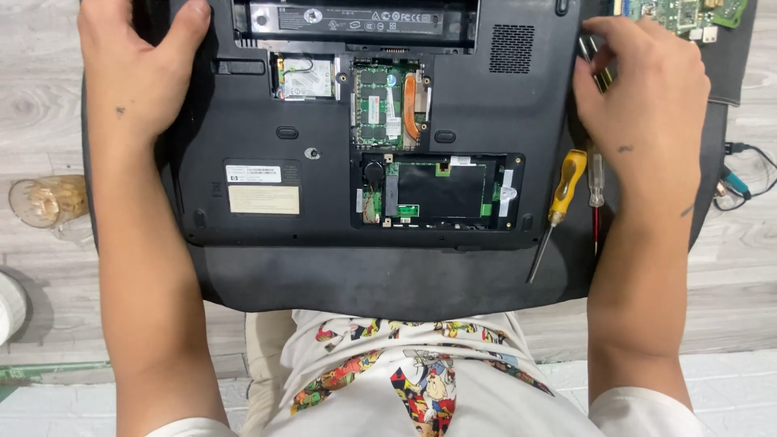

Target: The person disassembles a laptop by unscrewing the back panel and removing internal components including the battery and hard drive.

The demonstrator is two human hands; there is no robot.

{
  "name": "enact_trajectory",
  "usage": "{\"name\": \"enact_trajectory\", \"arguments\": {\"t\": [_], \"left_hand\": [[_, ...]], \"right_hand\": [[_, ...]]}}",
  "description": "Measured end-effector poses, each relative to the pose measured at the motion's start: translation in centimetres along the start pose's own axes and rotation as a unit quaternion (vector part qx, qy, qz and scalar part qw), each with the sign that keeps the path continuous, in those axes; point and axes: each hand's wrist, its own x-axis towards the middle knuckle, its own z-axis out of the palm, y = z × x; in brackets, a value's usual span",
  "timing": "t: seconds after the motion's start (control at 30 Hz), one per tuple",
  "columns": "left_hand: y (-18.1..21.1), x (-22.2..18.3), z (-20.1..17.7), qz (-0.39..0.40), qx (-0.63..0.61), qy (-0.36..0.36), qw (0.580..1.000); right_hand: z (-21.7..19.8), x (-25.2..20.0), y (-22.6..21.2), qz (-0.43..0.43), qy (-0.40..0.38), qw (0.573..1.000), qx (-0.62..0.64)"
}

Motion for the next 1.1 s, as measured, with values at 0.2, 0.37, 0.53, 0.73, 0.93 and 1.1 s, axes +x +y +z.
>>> {"name": "enact_trajectory", "arguments": {"t": [0.2,0.37,0.53,0.73,0.93,1.1], "left_hand": [[-1.2,0.2,0.4,-0.015,0.046,0.015,0.999],[-1.1,1.0,0.7,-0.008,0.011,0.019,1.000],[-0.4,1.4,0.6,0.001,-0.009,0.024,1.000],[-1.0,1.6,0.9,0.036,-0.006,0.020,0.999],[-1.4,1.2,0.9,0.055,0.016,0.009,0.998],[0.2,1.8,0.3,0.092,-0.025,-0.012,0.995]], "right_hand": [[-0.7,-0.4,0.3,0.001,-0.025,1.000,-0.002],[-1.1,-0.7,0.0,0.009,-0.032,0.999,0.015],[-0.4,-0.8,0.3,-0.016,-0.032,0.999,0.000],[-3.5,-2.0,0.8,-0.002,-0.047,0.997,0.063],[-8.1,-6.9,-2.3,0.068,-0.067,0.990,0.107],[-6.2,-10.2,-4.8,0.133,-0.075,0.984,0.097]]}}
